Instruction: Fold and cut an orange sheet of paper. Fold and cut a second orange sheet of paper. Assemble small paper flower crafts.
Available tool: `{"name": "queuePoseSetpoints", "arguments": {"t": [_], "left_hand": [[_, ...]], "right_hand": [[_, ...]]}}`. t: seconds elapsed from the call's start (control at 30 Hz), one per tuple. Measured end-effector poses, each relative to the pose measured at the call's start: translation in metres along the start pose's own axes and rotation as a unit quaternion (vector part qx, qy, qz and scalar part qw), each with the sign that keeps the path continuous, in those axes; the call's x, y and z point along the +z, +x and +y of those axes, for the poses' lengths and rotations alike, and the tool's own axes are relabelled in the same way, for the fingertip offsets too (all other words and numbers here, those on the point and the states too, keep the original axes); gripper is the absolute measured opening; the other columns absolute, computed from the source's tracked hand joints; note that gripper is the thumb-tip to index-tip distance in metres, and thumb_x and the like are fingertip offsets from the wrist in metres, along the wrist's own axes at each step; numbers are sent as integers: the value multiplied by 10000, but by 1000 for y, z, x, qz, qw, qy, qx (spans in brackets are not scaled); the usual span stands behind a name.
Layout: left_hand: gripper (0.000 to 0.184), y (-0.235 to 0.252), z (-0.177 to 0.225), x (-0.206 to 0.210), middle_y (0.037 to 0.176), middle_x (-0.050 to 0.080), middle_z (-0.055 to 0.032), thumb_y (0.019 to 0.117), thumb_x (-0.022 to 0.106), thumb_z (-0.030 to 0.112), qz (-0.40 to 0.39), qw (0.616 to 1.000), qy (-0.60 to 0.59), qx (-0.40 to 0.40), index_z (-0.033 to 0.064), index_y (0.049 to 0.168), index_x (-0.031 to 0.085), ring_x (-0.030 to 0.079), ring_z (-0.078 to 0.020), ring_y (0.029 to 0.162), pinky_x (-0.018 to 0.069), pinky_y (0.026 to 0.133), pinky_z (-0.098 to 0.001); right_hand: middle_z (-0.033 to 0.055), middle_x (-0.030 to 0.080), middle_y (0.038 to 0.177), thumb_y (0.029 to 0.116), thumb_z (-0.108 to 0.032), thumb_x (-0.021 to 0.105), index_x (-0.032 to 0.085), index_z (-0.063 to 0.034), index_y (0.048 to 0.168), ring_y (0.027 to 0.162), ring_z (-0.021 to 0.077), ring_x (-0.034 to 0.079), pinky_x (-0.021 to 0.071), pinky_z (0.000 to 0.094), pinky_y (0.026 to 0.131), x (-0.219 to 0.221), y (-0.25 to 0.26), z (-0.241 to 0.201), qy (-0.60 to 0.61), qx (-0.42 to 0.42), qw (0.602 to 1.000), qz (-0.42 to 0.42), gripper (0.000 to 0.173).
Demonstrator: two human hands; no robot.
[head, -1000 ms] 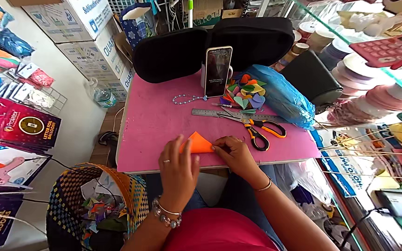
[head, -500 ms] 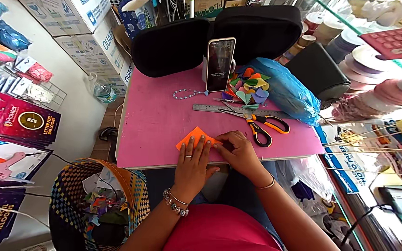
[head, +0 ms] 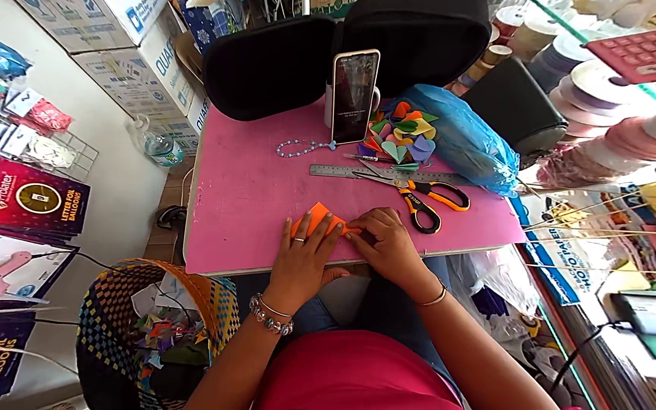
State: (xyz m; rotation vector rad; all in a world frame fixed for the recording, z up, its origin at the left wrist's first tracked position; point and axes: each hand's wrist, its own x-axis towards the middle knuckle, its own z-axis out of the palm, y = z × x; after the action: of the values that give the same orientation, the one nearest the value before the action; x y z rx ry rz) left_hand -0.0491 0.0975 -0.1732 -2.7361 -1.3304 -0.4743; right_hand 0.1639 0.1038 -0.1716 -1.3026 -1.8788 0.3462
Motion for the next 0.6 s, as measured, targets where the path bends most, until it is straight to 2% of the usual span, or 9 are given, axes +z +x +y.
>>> {"name": "queuePoseSetpoints", "arguments": {"t": [0.03, 0.13, 0.23, 0.4, 0.6], "left_hand": [[829, 0, 0, 0, 1600, 446, -78, 957, 273, 761, 2, 1000, -3, -12, 211, 1542, 479, 371, -428, 1481, 282, 1124, -714], [841, -4, 5, -3, 1575, 467, -136, 952, 262, 764, 16, 999, -11, -51, 195, 1518, 514, 423, -463, 1434, 378, 1082, -663], [841, -10, 15, -7, 1532, 515, -158, 958, 262, 755, 43, 997, -6, -69, 166, 1483, 554, 512, -448, 1361, 454, 1019, -595], [822, -16, 29, -14, 1499, 547, -169, 963, 292, 732, 54, 995, -7, -89, 138, 1446, 593, 585, -426, 1279, 502, 939, -541], [762, -17, 27, -11, 1519, 515, -191, 979, 335, 699, 83, 993, -3, -81, 159, 1453, 588, 565, -445, 1285, 508, 937, -529]], "right_hand": [[55, 737, 1006, 956, -293, 651, 795, -112, 1035, 1070, 235, 631, 483, 374, 952, 0, 0, 0, -1, 0, 1000, 1, 244], [55, 741, 1009, 957, -279, 653, 793, -103, 1033, 1072, 230, 637, 479, 382, 968, -2, 1, 1, 15, 0, 1000, 1, 238], [44, 745, 1021, 958, -256, 652, 791, -101, 1034, 1078, 208, 642, 479, 378, 980, -8, 3, 3, 42, 3, 999, -20, 221], [33, 747, 1027, 970, -264, 648, 792, -111, 1046, 1088, 199, 639, 471, 375, 990, -16, 2, 6, 33, 1, 999, -42, 223], [39, 748, 1007, 974, -258, 643, 799, -108, 1034, 1068, 203, 641, 479, 362, 969, -13, -2, 7, 24, 0, 999, -27, 225]]}}
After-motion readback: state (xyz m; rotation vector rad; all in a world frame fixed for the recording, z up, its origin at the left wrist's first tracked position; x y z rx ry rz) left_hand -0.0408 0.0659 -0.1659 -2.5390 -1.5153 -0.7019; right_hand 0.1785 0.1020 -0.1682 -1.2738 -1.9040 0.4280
